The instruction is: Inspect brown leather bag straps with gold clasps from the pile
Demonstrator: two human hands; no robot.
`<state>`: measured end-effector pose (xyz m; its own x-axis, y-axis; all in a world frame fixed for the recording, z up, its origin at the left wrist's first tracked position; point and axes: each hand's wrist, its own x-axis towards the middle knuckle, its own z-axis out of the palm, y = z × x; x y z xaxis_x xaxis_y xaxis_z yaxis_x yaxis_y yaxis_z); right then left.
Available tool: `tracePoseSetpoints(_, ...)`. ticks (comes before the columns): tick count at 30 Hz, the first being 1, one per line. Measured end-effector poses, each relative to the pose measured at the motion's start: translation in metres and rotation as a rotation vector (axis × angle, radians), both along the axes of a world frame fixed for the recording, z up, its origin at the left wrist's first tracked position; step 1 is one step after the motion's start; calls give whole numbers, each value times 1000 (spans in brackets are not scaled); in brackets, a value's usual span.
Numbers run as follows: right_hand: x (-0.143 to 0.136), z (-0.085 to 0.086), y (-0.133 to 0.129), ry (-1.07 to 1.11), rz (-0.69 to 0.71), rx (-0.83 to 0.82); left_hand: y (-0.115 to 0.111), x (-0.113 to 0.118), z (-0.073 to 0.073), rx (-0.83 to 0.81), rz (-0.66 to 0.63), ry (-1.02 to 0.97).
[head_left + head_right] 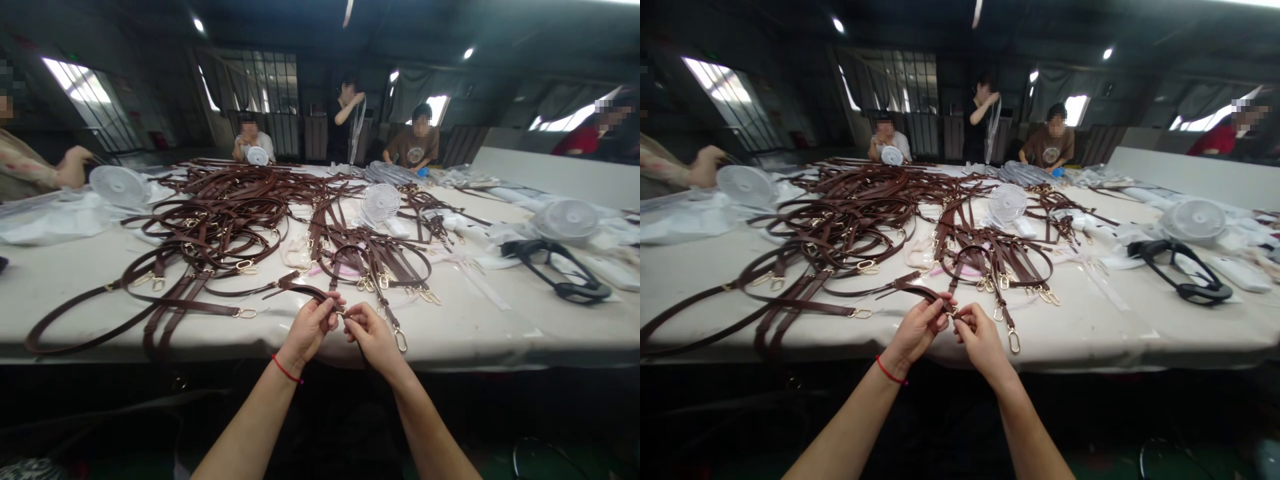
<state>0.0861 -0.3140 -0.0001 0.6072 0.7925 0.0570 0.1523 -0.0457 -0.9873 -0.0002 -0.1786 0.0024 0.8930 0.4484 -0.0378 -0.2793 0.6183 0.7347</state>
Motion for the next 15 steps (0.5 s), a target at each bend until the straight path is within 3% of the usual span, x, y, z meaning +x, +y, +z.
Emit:
tracePoseSetpoints(6, -6, -1, -3, -192, -100, -36, -1, -1, -6, -7, 86, -21)
tracePoseSetpoints(11, -5, -1, -2, -108, -64, 49, -3, -4, -10, 56, -65, 18)
tracePoseSetpoints(15, -5, 11, 1, -393, -192, 25, -5, -4, -14, 178, -33, 53)
